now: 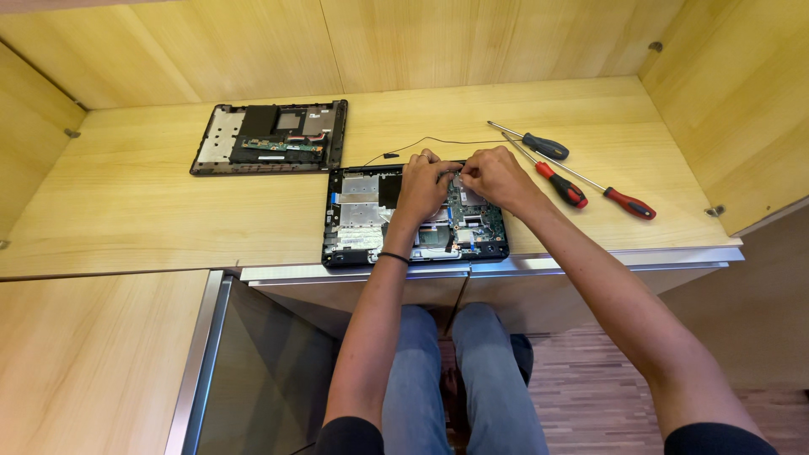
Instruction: The person disassembles a laptop by removing screws, disconnecting ribbon cables, and detaching internal components. They use screwdrivers to loosen screws and carefully lift the motherboard out of the chassis.
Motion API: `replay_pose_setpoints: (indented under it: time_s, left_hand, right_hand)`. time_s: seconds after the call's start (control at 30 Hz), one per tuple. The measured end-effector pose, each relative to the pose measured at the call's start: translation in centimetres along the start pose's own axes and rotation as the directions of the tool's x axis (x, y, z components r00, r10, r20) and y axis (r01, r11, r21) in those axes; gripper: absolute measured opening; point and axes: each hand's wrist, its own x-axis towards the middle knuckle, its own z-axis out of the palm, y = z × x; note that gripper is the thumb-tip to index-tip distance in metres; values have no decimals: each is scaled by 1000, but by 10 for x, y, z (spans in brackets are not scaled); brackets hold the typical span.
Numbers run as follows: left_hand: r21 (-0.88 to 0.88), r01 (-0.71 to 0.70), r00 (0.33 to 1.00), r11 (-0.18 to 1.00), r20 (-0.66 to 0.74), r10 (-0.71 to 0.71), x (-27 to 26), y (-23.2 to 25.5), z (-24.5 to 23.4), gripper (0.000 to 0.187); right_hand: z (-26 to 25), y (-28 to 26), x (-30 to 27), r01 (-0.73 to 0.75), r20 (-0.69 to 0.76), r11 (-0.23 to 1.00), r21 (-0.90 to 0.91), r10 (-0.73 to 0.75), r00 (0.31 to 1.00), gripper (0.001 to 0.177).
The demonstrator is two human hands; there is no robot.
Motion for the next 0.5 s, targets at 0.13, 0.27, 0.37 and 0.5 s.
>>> replay_pose_setpoints:
  time_s: [0.13,0.27,0.37,0.5]
  left_hand:
    - [16,4,1000,1000,4,-4,-2,2,-2,22]
    - [-14,16,1000,1000,3,-15,-5,8,-7,21]
    - [-12,25,1000,1000,9,-25,-5,13,-11,21]
    - [11,44,999,999,22,-44,-4,9,-8,22]
  right_hand:
    - [11,8,-2,-53,-68,996,-78,48,997,10]
    - [-14,-16,-14,-85,-41,996,10,85,995,8]
    - [-28,-30,-18,-80,1,994,68,81,997,12]
    - [-27,-33,-11,-127,61,990,52,124,990,10]
